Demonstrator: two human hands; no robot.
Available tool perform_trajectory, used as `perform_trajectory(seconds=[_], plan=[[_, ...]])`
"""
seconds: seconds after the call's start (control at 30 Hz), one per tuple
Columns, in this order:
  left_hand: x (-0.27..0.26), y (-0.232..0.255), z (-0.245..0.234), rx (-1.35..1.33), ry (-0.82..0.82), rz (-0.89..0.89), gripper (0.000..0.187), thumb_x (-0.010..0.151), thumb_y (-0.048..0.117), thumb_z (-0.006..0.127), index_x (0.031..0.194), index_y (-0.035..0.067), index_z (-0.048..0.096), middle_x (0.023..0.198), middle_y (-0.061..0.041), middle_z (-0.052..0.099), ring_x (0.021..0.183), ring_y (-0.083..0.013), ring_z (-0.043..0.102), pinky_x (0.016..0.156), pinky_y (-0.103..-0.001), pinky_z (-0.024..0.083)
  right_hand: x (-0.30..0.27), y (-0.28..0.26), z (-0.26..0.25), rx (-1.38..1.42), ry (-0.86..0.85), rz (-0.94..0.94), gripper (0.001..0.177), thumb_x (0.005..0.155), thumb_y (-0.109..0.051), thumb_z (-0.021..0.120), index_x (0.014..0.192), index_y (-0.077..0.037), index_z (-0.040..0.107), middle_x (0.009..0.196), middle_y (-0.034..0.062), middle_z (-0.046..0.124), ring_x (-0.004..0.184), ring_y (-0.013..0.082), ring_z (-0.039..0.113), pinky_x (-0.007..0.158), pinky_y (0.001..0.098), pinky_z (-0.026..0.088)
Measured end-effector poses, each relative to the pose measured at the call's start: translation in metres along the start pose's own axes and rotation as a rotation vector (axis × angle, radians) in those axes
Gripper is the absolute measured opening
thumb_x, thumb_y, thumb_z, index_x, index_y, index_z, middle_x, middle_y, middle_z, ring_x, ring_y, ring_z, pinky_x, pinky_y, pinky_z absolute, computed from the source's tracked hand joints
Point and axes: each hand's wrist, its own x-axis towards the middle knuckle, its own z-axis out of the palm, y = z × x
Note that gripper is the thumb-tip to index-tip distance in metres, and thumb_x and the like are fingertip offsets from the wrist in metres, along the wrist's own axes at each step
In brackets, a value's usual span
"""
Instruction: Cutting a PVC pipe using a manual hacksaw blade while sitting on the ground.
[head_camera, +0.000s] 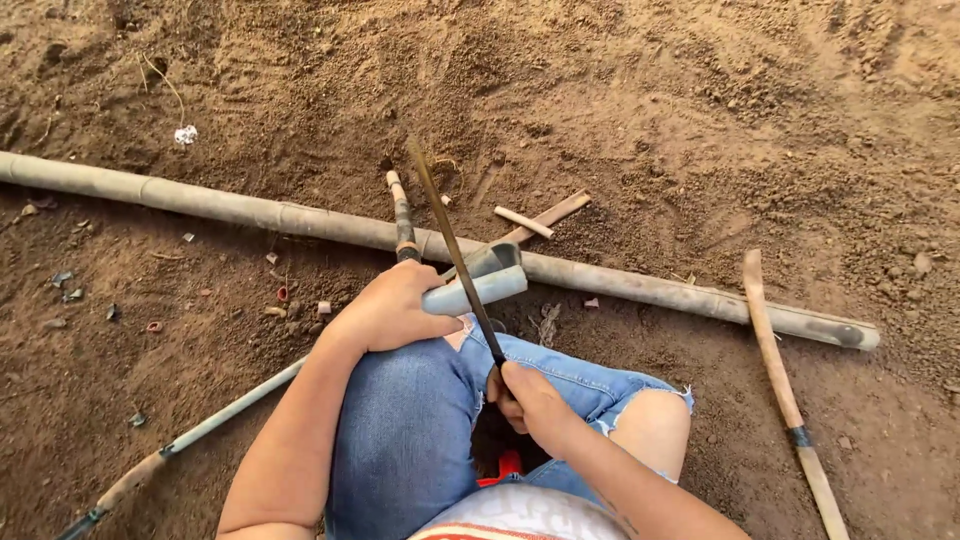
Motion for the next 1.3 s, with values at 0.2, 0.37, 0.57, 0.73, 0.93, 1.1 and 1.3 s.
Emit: perform_trajectory(seconds=[0.2, 0.37, 0.57, 0.73, 0.93, 1.1, 1.3], plan=[[0.008, -0.014, 0.004, 0.068, -0.011, 0.089, 0.055, 0.068, 0.042, 0.084, 0.106, 0.003, 0.079, 0.104, -0.012, 0.076, 0.095, -0.0303, 0.071, 0.089, -0.040, 0.057, -0.037, 0.064, -0.033, -0.172, -0.010, -0.115, 0.051, 0.110, -0.042, 0.039, 0.090, -0.003, 0.067, 0.053, -0.0027, 0.042, 0.048, 0.0107, 0.029, 0.048, 0.0300, 0.024], [0.005, 0.003, 0.001, 0.016, -0.032, 0.083, 0.047, 0.068, 0.039, 0.082, 0.097, 0.003, 0.080, 0.093, -0.010, 0.078, 0.078, -0.0288, 0.072, 0.078, -0.038, 0.060, -0.024, 0.027, -0.016, -0.039, 0.056, 0.045, 0.054, 0.111, -0.045, 0.039, 0.093, -0.001, 0.065, 0.055, -0.0023, 0.036, 0.048, 0.0107, 0.022, 0.046, 0.0294, 0.018], [-0.001, -0.012, 0.002, 0.007, 0.016, 0.112, 0.052, 0.069, 0.041, 0.083, 0.097, -0.002, 0.078, 0.091, -0.013, 0.076, 0.077, -0.0289, 0.069, 0.077, -0.038, 0.059, -0.007, 0.009, -0.001, -0.082, 0.054, 0.068, 0.052, 0.110, -0.044, 0.038, 0.092, -0.002, 0.063, 0.058, -0.0007, 0.038, 0.051, 0.0120, 0.026, 0.048, 0.0291, 0.022], [0.001, -0.011, 0.000, 0.024, 0.001, 0.116, 0.051, 0.068, 0.043, 0.082, 0.099, 0.002, 0.080, 0.098, -0.012, 0.076, 0.085, -0.0308, 0.070, 0.082, -0.040, 0.058, -0.056, 0.067, -0.050, -0.238, -0.003, 0.000, 0.053, 0.109, -0.044, 0.040, 0.094, -0.001, 0.068, 0.058, -0.0008, 0.043, 0.052, 0.0119, 0.031, 0.049, 0.0300, 0.027], [0.004, -0.007, 0.005, 0.026, 0.001, 0.128, 0.050, 0.072, 0.044, 0.081, 0.102, 0.004, 0.078, 0.100, -0.013, 0.075, 0.091, -0.0319, 0.071, 0.087, -0.041, 0.058, -0.028, 0.021, -0.025, -0.223, 0.007, -0.054, 0.057, 0.109, -0.049, 0.039, 0.095, 0.000, 0.066, 0.055, -0.0020, 0.040, 0.049, 0.0115, 0.030, 0.047, 0.0290, 0.026], [-0.003, -0.006, -0.004, -0.077, -0.106, -0.026, 0.059, 0.072, 0.044, 0.080, 0.117, 0.007, 0.079, 0.114, -0.018, 0.072, 0.114, -0.0412, 0.070, 0.100, -0.052, 0.057, 0.001, 0.024, -0.029, -0.294, -0.092, -0.266, 0.058, 0.117, -0.041, 0.029, 0.097, -0.001, 0.067, 0.053, -0.0016, 0.037, 0.036, 0.0102, 0.039, 0.036, 0.0239, 0.035], [0.002, -0.010, 0.001, -0.012, -0.017, 0.151, 0.047, 0.070, 0.042, 0.084, 0.094, 0.003, 0.078, 0.093, -0.012, 0.077, 0.080, -0.0307, 0.072, 0.079, -0.040, 0.059, -0.044, 0.052, -0.032, -0.328, 0.054, -0.091, 0.047, 0.109, -0.039, 0.039, 0.096, -0.003, 0.066, 0.055, -0.0013, 0.044, 0.049, 0.0115, 0.034, 0.047, 0.0295, 0.030]])
